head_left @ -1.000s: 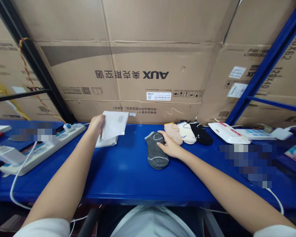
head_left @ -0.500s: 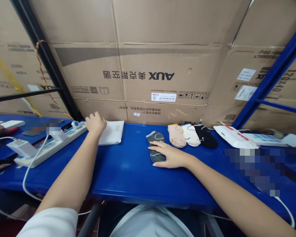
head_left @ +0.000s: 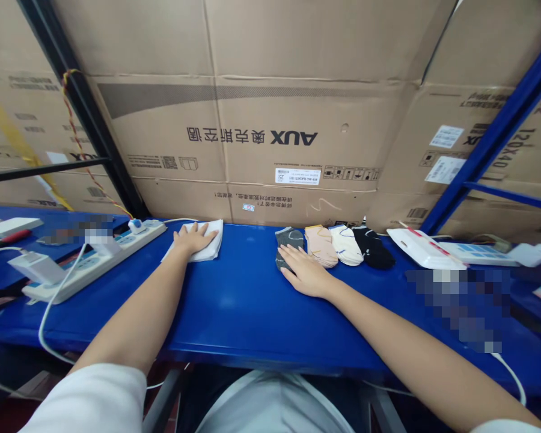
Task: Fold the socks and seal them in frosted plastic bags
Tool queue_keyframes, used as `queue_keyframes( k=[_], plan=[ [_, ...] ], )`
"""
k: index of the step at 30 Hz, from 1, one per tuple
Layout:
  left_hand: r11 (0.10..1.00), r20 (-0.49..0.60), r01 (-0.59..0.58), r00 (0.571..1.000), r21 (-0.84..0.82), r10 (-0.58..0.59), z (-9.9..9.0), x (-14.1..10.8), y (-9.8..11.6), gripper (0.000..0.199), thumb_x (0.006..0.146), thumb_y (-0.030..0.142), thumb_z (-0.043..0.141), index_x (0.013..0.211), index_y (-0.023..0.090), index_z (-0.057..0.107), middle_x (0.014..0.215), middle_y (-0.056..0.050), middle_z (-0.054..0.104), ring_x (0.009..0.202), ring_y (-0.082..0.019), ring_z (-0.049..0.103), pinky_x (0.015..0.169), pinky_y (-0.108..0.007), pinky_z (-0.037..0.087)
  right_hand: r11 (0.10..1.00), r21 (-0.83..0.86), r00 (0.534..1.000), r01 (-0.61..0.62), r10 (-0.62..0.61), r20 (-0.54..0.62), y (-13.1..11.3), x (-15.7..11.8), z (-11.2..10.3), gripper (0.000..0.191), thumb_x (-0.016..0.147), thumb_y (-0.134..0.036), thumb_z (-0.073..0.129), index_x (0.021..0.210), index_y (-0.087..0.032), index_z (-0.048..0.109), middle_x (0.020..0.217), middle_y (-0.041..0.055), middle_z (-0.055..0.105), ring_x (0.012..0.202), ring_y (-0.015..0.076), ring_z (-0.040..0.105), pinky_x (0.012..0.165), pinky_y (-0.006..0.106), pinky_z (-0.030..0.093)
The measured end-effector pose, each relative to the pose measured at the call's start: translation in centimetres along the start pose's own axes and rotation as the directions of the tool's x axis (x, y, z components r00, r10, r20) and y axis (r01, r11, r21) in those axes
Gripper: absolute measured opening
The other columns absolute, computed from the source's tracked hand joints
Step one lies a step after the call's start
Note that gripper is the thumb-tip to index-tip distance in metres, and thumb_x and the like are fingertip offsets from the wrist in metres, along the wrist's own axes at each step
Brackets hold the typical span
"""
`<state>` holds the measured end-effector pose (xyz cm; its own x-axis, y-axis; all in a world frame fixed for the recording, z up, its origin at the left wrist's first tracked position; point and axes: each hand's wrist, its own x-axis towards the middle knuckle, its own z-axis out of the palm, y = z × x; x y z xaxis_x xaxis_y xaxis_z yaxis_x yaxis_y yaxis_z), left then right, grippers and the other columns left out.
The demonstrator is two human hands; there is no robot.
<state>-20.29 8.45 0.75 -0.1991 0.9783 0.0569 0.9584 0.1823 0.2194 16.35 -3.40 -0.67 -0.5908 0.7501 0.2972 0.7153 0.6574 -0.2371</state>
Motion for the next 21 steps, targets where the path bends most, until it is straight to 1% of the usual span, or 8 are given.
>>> queue_keyframes(
  k=[4, 9, 12, 14, 16, 18, 19, 21],
  plan=[
    [1.0, -0.097, -0.016, 0.995, 0.0, 0.016, -0.4, -0.6, 0.5, 0.08, 0.08, 0.072, 0.043, 0.146, 0.025, 0.047, 0.157, -0.017, 0.033, 0.142, -0.05, 0.023, 0.109, -0.068, 0.016, 0.999, 0.007, 0.998, 0.037, -0.037, -0.044, 0.5, -0.1, -0.5, 0.062, 0.087, -0.023, 0.05, 0.147, -0.017, 0.04, 0.153, 0.0156, 0.04, 0.141, 0.0303, 0.037, 0.115, 0.051, 0.033],
    [0.99, -0.335, -0.081, 0.941, -0.112, 0.039, -1.8, -2.1, 3.6, 0.06, 0.094, 0.053, 0.032, 0.135, 0.018, 0.058, 0.148, -0.019, 0.045, 0.139, -0.04, 0.035, 0.111, -0.059, 0.024, 0.999, -0.034, 0.992, -0.003, -0.002, -0.13, 0.3, 0.1, -0.7, 0.043, 0.088, -0.015, 0.048, 0.131, -0.019, 0.057, 0.13, 0.0145, 0.056, 0.118, 0.0281, 0.056, 0.1, 0.046, 0.048],
    [0.924, -0.378, -0.323, 0.897, -0.205, 0.23, -1.8, -3.6, 7.2, 0.05, 0.095, 0.043, 0.035, 0.127, 0.016, 0.062, 0.137, -0.016, 0.057, 0.133, -0.031, 0.045, 0.113, -0.045, 0.027, 0.999, 0.036, 0.993, 0.021, -0.017, -0.115, 0.1, 0.2, -1.2, 0.039, 0.093, -0.03, 0.051, 0.131, -0.022, 0.057, 0.134, 0.0116, 0.056, 0.118, 0.0268, 0.057, 0.099, 0.043, 0.049],
    [0.796, -0.347, -0.528, 0.836, -0.297, 0.425, -1.1, -4.9, 10.2, 0.048, 0.095, 0.043, 0.037, 0.125, 0.017, 0.063, 0.134, -0.013, 0.061, 0.13, -0.027, 0.049, 0.114, -0.039, 0.028, 0.996, 0.085, 0.987, 0.017, -0.003, -0.163, 0.5, 0.2, -2.2, 0.039, 0.095, -0.037, 0.049, 0.131, -0.023, 0.058, 0.134, 0.0093, 0.058, 0.12, 0.0253, 0.057, 0.102, 0.041, 0.047],
    [0.639, -0.302, -0.645, 0.763, -0.418, 0.572, 0.2, -6.1, 13.4, 0.047, 0.092, 0.048, 0.044, 0.122, 0.019, 0.065, 0.133, -0.012, 0.062, 0.13, -0.026, 0.05, 0.114, -0.037, 0.027, 0.996, 0.068, 0.966, -0.056, 0.071, -0.248, 1.6, 0.2, -3.7, 0.037, 0.097, -0.037, 0.045, 0.127, -0.022, 0.061, 0.13, 0.0094, 0.062, 0.121, 0.0256, 0.056, 0.106, 0.043, 0.042],
    [0.5, -0.222, -0.666, 0.697, -0.553, 0.682, 1.5, -7.0, 16.5, 0.046, 0.09, 0.051, 0.048, 0.121, 0.021, 0.066, 0.13, -0.01, 0.064, 0.127, -0.026, 0.053, 0.113, -0.035, 0.03, 0.982, -0.005, 0.936, -0.187, 0.176, -0.304, 3.6, -0.1, -5.4, 0.038, 0.096, -0.034, 0.043, 0.124, -0.019, 0.064, 0.127, 0.0122, 0.063, 0.12, 0.0279, 0.056, 0.107, 0.044, 0.041],
    [0.472, -0.181, -0.659, 0.673, -0.586, 0.717, 2.1, -7.2, 18.0, 0.047, 0.09, 0.052, 0.048, 0.12, 0.021, 0.066, 0.13, -0.011, 0.065, 0.126, -0.026, 0.054, 0.112, -0.035, 0.031, 0.953, -0.059, 0.909, -0.296, 0.263, -0.324, 4.9, -0.5, -6.1, 0.04, 0.095, -0.032, 0.043, 0.125, -0.017, 0.064, 0.13, 0.0148, 0.061, 0.122, 0.0303, 0.054, 0.108, 0.047, 0.038],
    [0.514, -0.124, -0.662, 0.67, -0.545, 0.732, 3.0, -7.2, 20.8, 0.055, 0.09, 0.055, 0.045, 0.123, 0.016, 0.064, 0.135, -0.016, 0.06, 0.13, -0.03, 0.051, 0.112, -0.039, 0.03, 0.833, -0.153, 0.822, -0.531, 0.463, -0.331, 7.5, -1.4, -7.2, 0.048, 0.093, -0.037, 0.045, 0.133, -0.014, 0.058, 0.14, 0.0193, 0.052, 0.132, 0.0365, 0.044, 0.112, 0.054, 0.029]
  ],
)
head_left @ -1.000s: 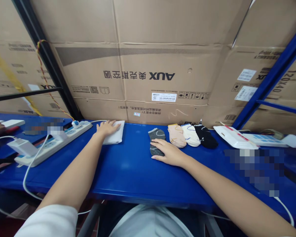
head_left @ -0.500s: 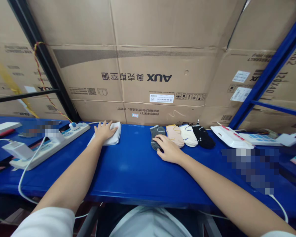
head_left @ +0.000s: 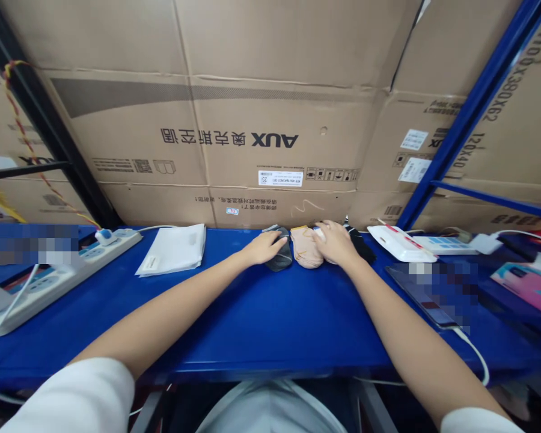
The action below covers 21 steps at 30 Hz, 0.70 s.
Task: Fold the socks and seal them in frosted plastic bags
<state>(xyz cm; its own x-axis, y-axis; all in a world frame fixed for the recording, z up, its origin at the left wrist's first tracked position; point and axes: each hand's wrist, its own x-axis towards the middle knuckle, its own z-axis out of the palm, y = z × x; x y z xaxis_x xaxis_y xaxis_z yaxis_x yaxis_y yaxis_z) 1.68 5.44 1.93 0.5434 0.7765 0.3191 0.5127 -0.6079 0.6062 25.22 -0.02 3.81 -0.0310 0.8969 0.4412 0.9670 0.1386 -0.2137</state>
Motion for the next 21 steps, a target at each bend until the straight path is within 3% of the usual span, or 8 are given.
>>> queue_keyframes(
  k=[3, 5, 8, 10, 13, 15, 18, 21],
  plan=[
    [0.984, 0.059, 0.12, 0.99, 0.134, -0.129, 2.2, 2.3, 0.9, 0.074, 0.09, 0.064, 0.036, 0.138, 0.01, 0.052, 0.148, -0.023, 0.045, 0.14, -0.036, 0.038, 0.115, -0.048, 0.023, 0.965, -0.145, 0.963, -0.219, 0.238, 0.13, 3.6, 0.5, 0.1, 0.061, 0.095, -0.051, 0.037, 0.147, -0.019, 0.044, 0.155, 0.0184, 0.035, 0.143, 0.0405, 0.029, 0.114, 0.062, 0.018],
    [0.953, 0.063, 0.212, 0.971, 0.217, -0.23, 3.4, 3.1, 1.4, 0.087, 0.087, 0.071, 0.032, 0.149, 0.01, 0.037, 0.158, -0.021, 0.027, 0.148, -0.037, 0.02, 0.117, -0.053, 0.01, 0.939, -0.189, 0.896, -0.289, 0.334, 0.291, 4.9, 0.6, 0.5, 0.073, 0.093, -0.062, 0.035, 0.153, -0.02, 0.032, 0.16, 0.0189, 0.025, 0.146, 0.043, 0.021, 0.114, 0.062, 0.015],
    [0.893, 0.083, 0.276, 0.942, 0.357, -0.325, 4.9, 3.2, 2.4, 0.104, 0.081, 0.08, 0.03, 0.156, 0.008, 0.021, 0.162, -0.019, 0.008, 0.15, -0.037, 0.0, 0.118, -0.055, -0.004, 0.912, -0.235, 0.788, -0.337, 0.409, 0.46, 5.3, 0.7, 1.1, 0.088, 0.089, -0.073, 0.029, 0.157, -0.018, 0.018, 0.162, 0.0216, 0.013, 0.148, 0.0452, 0.01, 0.115, 0.06, 0.012],
    [0.861, 0.095, 0.293, 0.928, 0.415, -0.361, 5.7, 2.9, 2.9, 0.107, 0.081, 0.081, 0.025, 0.156, 0.007, 0.015, 0.162, -0.018, 0.004, 0.15, -0.036, -0.004, 0.118, -0.055, -0.005, 0.909, -0.254, 0.774, -0.331, 0.415, 0.478, 5.1, 0.8, 1.2, 0.09, 0.089, -0.074, 0.026, 0.158, -0.018, 0.014, 0.163, 0.0222, 0.009, 0.148, 0.0454, 0.006, 0.115, 0.059, 0.009],
    [0.862, 0.079, 0.309, 0.926, 0.402, -0.369, 6.1, 2.7, 3.2, 0.105, 0.082, 0.079, 0.026, 0.156, 0.005, 0.017, 0.162, -0.017, 0.005, 0.15, -0.036, -0.004, 0.118, -0.055, -0.005, 0.911, -0.256, 0.785, -0.322, 0.408, 0.466, 4.9, 0.8, 1.1, 0.087, 0.09, -0.073, 0.026, 0.157, -0.018, 0.016, 0.163, 0.0222, 0.009, 0.148, 0.0454, 0.008, 0.115, 0.058, 0.01],
    [0.901, 0.013, 0.316, 0.942, 0.299, -0.335, 5.9, 2.7, 3.0, 0.097, 0.083, 0.075, 0.037, 0.152, 0.007, 0.031, 0.161, -0.018, 0.016, 0.15, -0.036, 0.004, 0.119, -0.054, -0.001, 0.917, -0.251, 0.807, -0.309, 0.393, 0.441, 4.8, 0.7, 0.9, 0.082, 0.092, -0.068, 0.027, 0.156, -0.018, 0.022, 0.162, 0.0217, 0.015, 0.147, 0.0459, 0.014, 0.114, 0.06, 0.012],
    [0.944, -0.146, 0.305, 0.947, 0.124, -0.287, 4.6, 3.0, 2.3, 0.06, 0.094, 0.054, 0.038, 0.134, 0.014, 0.057, 0.149, -0.016, 0.046, 0.143, -0.031, 0.032, 0.118, -0.045, 0.018, 0.954, -0.217, 0.918, -0.205, 0.264, 0.295, 4.1, 0.5, 0.7, 0.064, 0.096, -0.054, 0.034, 0.146, -0.014, 0.044, 0.157, 0.0205, 0.029, 0.143, 0.0439, 0.026, 0.112, 0.062, 0.017],
    [0.938, -0.258, 0.34, 0.914, 0.07, -0.312, 2.4, 3.5, 1.0, 0.046, 0.099, 0.035, 0.029, 0.125, 0.015, 0.06, 0.139, -0.014, 0.056, 0.134, -0.025, 0.046, 0.113, -0.036, 0.029, 0.998, -0.066, 0.995, -0.001, 0.007, 0.103, 2.1, 0.3, 0.8, 0.045, 0.095, -0.036, 0.042, 0.128, -0.012, 0.06, 0.139, 0.0189, 0.054, 0.13, 0.0337, 0.048, 0.11, 0.05, 0.031]
  ],
)
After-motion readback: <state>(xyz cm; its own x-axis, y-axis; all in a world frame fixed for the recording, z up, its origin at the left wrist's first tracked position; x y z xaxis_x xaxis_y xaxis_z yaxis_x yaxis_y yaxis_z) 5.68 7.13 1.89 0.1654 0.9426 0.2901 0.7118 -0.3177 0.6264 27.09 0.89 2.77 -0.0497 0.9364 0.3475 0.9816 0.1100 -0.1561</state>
